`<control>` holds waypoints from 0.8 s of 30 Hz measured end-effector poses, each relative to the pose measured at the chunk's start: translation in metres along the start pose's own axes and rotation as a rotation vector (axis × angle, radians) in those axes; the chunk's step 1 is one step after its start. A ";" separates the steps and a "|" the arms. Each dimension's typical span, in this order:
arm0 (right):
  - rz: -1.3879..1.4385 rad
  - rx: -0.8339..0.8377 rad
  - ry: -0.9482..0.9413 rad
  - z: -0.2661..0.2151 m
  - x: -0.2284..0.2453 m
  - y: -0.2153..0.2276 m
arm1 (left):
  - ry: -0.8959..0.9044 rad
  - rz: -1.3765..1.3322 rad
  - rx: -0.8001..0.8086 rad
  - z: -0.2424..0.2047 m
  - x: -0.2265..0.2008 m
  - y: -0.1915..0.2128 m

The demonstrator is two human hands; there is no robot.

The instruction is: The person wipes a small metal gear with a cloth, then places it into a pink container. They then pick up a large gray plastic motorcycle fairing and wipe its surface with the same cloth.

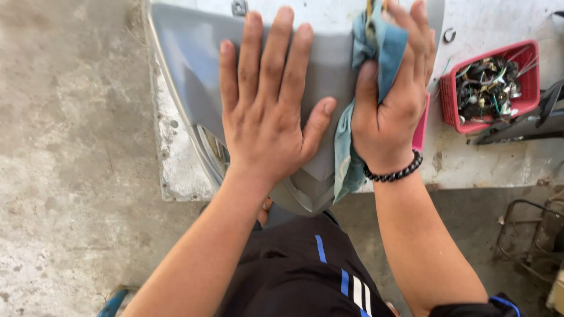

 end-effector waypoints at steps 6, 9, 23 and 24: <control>0.044 -0.022 0.060 -0.008 -0.008 -0.002 | -0.001 -0.022 -0.065 -0.014 -0.001 -0.005; -0.008 -0.072 -0.028 0.000 0.001 0.003 | -0.015 -0.031 -0.056 -0.015 -0.004 -0.007; 0.002 -0.031 0.083 -0.018 -0.003 0.018 | -0.051 -0.071 -0.067 -0.040 -0.019 -0.007; -0.028 -0.073 0.015 -0.018 -0.010 0.021 | -0.058 -0.071 -0.075 -0.041 -0.020 -0.006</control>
Point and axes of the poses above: each hand's wrist, its own z-axis towards the middle knuckle, its own y-axis out of the back of the hand, x = y × z, the point moved 5 cm from there along z, towards the middle knuckle, and after that the axes turned 5 degrees about y, right-handed, at the moved point
